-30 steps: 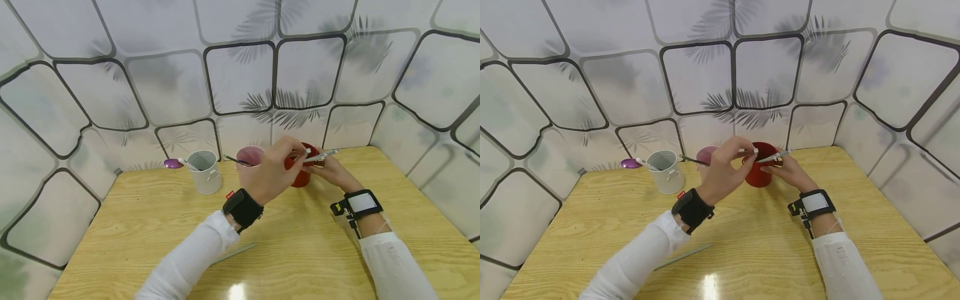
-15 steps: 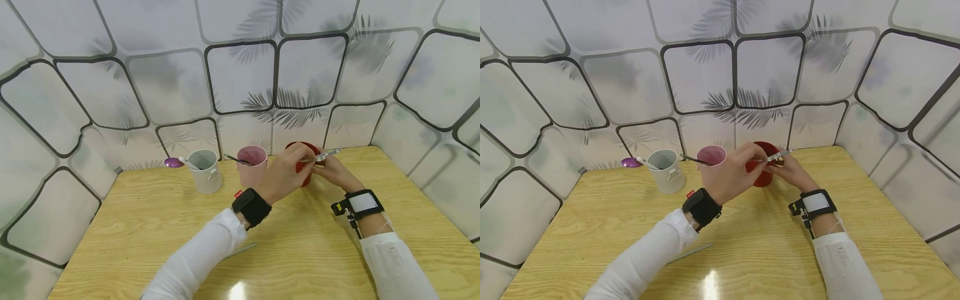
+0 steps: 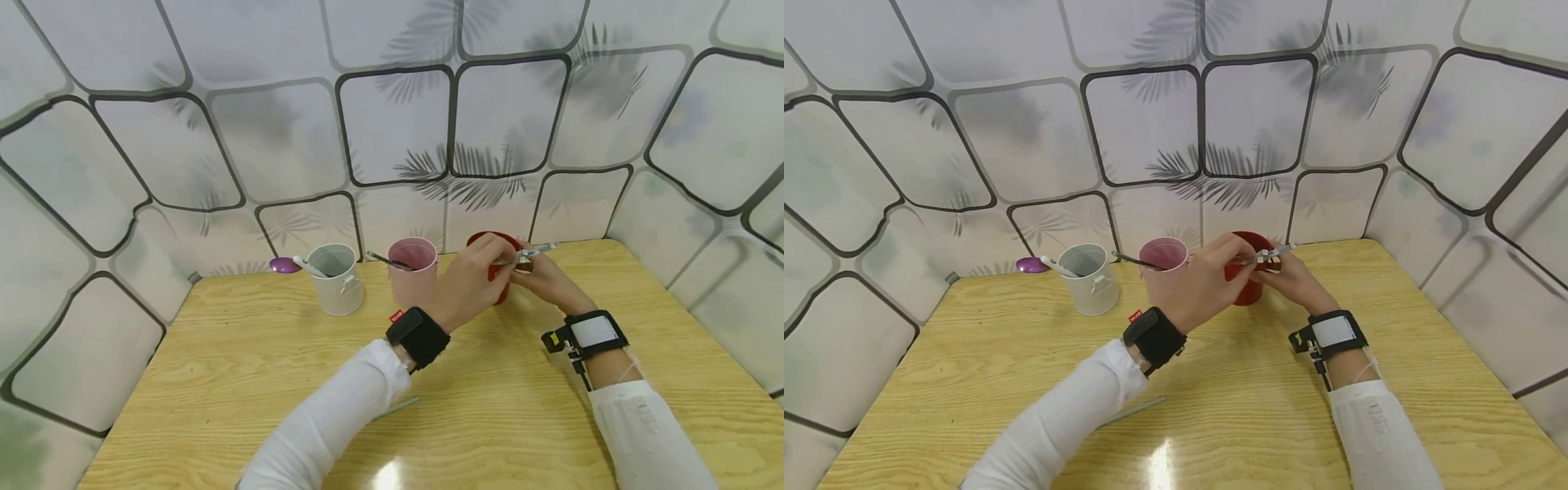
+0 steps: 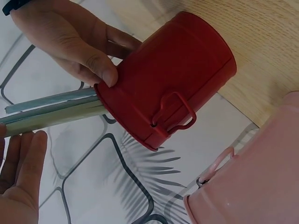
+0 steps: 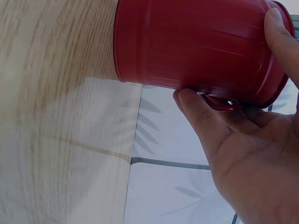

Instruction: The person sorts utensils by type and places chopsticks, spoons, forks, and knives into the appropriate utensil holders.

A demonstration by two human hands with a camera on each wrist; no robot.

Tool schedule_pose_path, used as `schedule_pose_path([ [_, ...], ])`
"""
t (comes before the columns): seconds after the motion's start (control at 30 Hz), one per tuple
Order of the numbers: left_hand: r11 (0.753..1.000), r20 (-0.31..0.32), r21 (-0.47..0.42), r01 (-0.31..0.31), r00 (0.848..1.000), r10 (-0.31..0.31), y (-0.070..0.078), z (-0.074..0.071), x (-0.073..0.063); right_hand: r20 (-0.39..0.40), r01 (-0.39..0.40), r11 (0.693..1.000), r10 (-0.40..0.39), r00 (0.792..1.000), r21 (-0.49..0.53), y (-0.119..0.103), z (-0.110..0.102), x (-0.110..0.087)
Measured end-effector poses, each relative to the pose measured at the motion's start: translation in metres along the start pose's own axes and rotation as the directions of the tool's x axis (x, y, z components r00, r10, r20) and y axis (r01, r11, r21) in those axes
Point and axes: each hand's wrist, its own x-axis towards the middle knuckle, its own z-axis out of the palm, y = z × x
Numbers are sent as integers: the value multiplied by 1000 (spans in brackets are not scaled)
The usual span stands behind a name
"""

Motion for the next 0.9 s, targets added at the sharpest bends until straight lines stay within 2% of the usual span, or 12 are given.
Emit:
schedule_pose_path([
  [0.43, 994, 6, 64, 87, 996, -88, 0, 4, 4, -14, 37, 999, -37, 999, -6, -1, 1, 0],
  [0.9, 984, 13, 128, 122, 992, -125, -4, 11, 7, -23, 47, 999, -47, 999, 10, 1, 2, 0],
])
